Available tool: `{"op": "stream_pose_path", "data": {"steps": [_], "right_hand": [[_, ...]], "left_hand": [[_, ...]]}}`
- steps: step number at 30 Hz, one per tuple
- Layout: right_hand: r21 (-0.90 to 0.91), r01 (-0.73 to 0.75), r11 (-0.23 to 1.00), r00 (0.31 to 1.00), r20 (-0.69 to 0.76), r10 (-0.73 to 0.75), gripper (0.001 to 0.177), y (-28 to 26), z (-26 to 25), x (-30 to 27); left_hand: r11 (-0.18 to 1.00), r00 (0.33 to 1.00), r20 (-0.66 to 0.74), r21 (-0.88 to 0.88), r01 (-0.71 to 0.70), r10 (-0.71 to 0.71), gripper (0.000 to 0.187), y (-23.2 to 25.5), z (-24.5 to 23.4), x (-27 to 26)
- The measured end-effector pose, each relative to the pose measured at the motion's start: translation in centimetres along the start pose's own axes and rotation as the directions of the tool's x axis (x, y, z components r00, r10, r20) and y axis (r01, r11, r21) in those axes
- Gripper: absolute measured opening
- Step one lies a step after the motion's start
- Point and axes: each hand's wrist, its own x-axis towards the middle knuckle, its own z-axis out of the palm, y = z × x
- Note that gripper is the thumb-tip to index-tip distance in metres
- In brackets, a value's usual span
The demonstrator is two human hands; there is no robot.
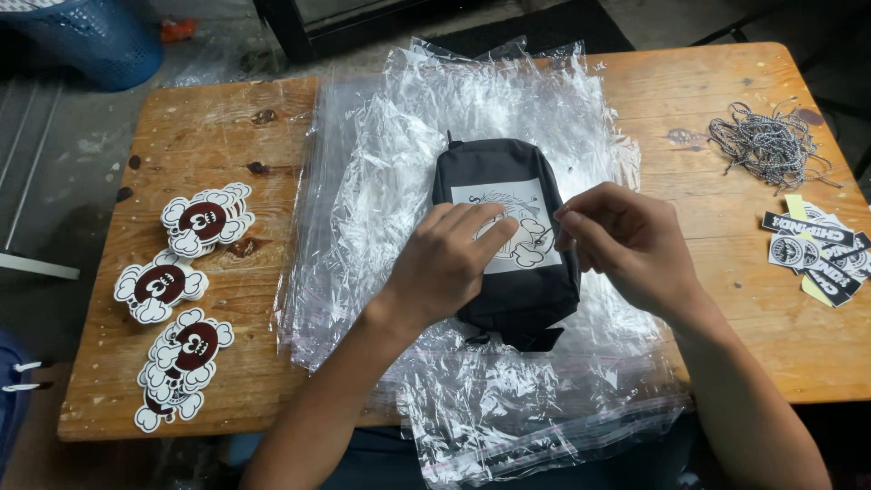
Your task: The person places a black drawstring pouch into a clear plastic bag, then applies a sticker to the pouch's exterior. They seal the bag and place it aside. The person repeats this process with a second pouch, applying a different sticker before sealing it in a bag.
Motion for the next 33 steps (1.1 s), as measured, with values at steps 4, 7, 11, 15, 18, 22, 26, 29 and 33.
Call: {"op": "stream_pose_path", "data": {"steps": [4, 7, 11, 15, 18, 22, 26, 29, 33], "right_hand": [[-0.104, 0.059, 0.993, 0.998, 0.019, -0.057, 0.010, -0.5, 0.3, -0.2], [-0.175, 0.113, 0.978, 0.994, 0.016, -0.112, 0.009, -0.5, 0.0, 0.0], [-0.212, 0.146, 0.966, 0.989, 0.015, -0.146, 0.009, -0.7, -0.2, -0.1], [-0.376, 0.086, 0.923, 0.970, 0.243, 0.008, 0.010, -2.1, -0.8, 0.0], [-0.481, 0.139, 0.866, 0.874, 0.470, 0.122, 0.011, -0.2, -1.8, -0.1], [-0.466, 0.097, 0.879, 0.816, 0.544, 0.198, 0.009, -0.8, -1.0, 0.1], [-0.490, 0.063, 0.870, 0.790, 0.557, 0.257, 0.005, -0.9, -0.6, 0.1], [-0.462, 0.055, 0.885, 0.793, 0.559, 0.242, 0.005, -0.7, -0.6, 0.1], [-0.466, 0.043, 0.884, 0.764, 0.585, 0.272, 0.005, -0.8, -0.6, 0.1]], "left_hand": [[1.000, 1.000, 0.019, -0.013, 0.015, -0.015, 0.050, -0.4, 0.4, -0.2], [0.999, 0.999, 0.024, -0.018, 0.032, -0.032, 0.049, -0.6, 0.5, -0.3], [0.986, 0.992, 0.082, -0.128, 0.111, -0.101, 0.054, 0.2, -1.5, 0.2], [0.905, 0.942, 0.298, -0.340, 0.257, -0.156, 0.071, 0.8, -4.5, 0.5], [0.912, 0.847, 0.531, -0.359, 0.199, 0.024, 0.067, 1.4, -5.4, 0.8], [0.925, 0.672, 0.726, -0.340, 0.169, 0.145, 0.058, 3.4, -3.6, 0.4], [0.966, 0.725, 0.683, -0.238, 0.099, 0.094, 0.047, 3.5, -2.5, 0.0], [0.944, 0.828, 0.555, -0.312, 0.112, 0.085, 0.036, 2.9, -2.7, -0.2], [0.865, 0.866, 0.499, -0.443, 0.235, 0.020, 0.030, 2.4, -2.9, 0.1]]}}
